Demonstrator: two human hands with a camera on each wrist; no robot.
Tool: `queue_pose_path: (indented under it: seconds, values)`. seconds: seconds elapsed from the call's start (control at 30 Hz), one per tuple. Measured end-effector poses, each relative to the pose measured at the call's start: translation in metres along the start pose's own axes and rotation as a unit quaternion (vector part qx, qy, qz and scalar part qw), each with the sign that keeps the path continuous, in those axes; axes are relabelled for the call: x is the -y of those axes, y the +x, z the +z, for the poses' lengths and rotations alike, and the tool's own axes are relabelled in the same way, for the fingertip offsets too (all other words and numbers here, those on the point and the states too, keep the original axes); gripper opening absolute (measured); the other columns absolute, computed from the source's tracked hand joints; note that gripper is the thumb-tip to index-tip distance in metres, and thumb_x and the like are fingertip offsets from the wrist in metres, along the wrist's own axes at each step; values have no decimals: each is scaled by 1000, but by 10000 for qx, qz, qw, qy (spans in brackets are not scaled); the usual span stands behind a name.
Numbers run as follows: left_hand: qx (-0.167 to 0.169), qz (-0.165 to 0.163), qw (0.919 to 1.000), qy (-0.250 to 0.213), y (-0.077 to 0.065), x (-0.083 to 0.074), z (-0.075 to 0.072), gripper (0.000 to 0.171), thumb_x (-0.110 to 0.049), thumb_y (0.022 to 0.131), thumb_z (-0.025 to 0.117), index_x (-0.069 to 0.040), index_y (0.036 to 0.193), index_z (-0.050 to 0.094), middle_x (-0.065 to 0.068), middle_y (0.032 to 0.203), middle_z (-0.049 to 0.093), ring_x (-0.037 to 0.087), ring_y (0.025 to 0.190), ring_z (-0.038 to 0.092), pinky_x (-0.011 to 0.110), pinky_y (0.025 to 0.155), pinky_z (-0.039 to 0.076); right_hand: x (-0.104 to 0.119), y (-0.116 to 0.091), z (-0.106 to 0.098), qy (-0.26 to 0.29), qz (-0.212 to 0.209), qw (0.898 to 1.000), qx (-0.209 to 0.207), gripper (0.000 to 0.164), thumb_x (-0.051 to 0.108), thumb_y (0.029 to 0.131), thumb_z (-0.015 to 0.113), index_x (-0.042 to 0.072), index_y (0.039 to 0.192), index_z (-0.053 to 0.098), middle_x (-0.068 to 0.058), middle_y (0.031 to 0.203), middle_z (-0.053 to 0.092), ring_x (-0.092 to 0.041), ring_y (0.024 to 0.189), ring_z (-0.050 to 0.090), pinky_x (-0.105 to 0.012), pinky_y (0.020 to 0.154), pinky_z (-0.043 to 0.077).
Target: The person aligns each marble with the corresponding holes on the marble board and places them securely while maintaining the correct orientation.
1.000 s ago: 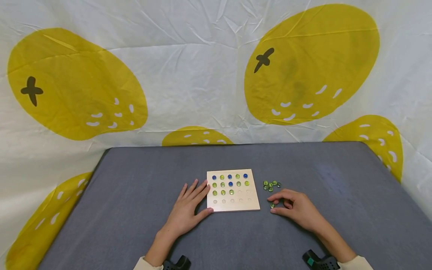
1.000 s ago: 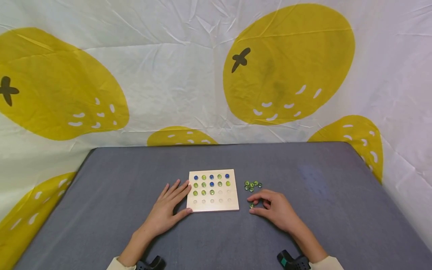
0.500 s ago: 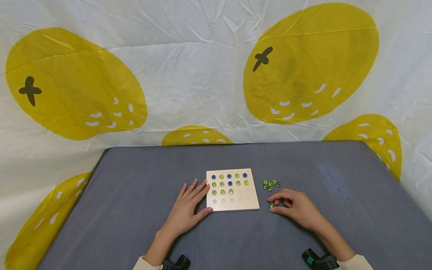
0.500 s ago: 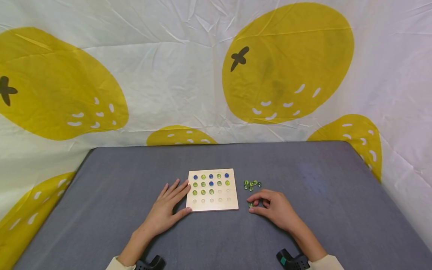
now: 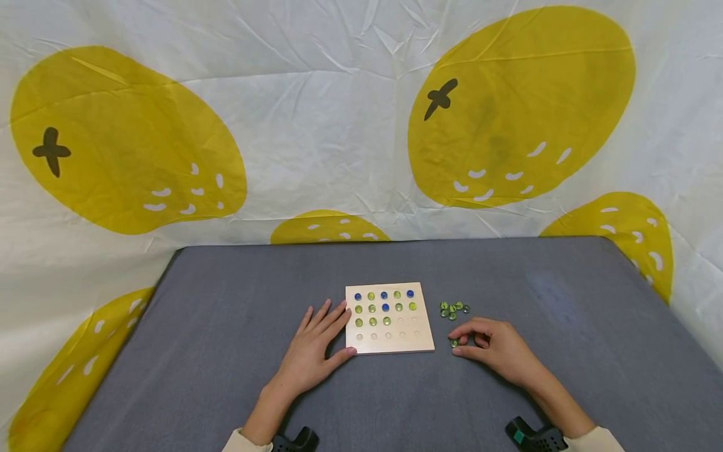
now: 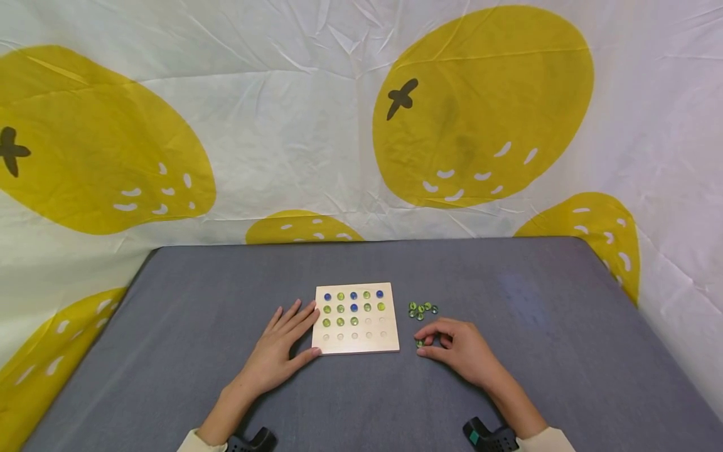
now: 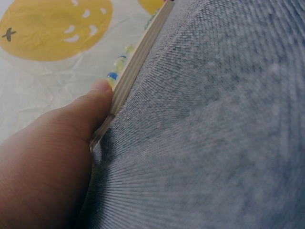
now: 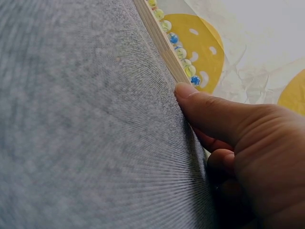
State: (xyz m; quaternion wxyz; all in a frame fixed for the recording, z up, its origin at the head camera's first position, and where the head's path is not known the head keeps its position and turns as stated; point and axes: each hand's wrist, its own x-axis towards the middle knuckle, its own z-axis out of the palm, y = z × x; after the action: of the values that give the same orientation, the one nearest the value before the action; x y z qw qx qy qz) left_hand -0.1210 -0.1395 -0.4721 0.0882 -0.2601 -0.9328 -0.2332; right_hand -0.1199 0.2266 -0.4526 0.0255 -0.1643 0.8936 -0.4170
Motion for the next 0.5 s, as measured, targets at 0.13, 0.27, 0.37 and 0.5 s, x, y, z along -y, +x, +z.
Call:
queue_pose_path:
  seconds: [0.13, 0.27, 0.37, 0.5]
  values:
    - [36, -31, 10000, -28, 0, -1, -2, 71, -54, 90, 57, -18, 148, 39, 0, 152, 34, 28, 142, 23, 53, 114, 12, 0, 0, 1, -27, -59, 10000, -52, 14, 30, 79, 79, 27, 91, 73, 11, 75, 60, -6, 49, 39, -23, 49, 41]
    - [55, -51, 10000, -32, 0, -2, -3, 70, -54, 90, 58, -17, 148, 39, 0, 152, 34, 28, 142, 23, 53, 114, 12, 0, 0, 1, -18, -75, 9999, -83, 14, 30, 79, 79, 27, 91, 73, 11, 74, 59, -6, 49, 40, -23, 49, 41]
    - [49, -54, 10000, -25, 0, -2, -3, 71, -54, 90, 57, -18, 148, 39, -1, 152, 34, 27, 142, 23, 53, 114, 12, 1, 0, 1, 36, -13, 9999, -95, 14, 30, 79, 79, 26, 91, 73, 11, 74, 60, -7, 49, 41, -23, 49, 41]
    - [49, -55, 10000, -23, 0, -1, -3, 71, -55, 90, 57, -18, 148, 39, -1, 152, 34, 27, 142, 23, 52, 114, 12, 1, 0, 0, 121, 59, 9998, -140, 14, 30, 79, 79, 25, 91, 73, 10, 73, 60, -7, 49, 42, -23, 49, 41]
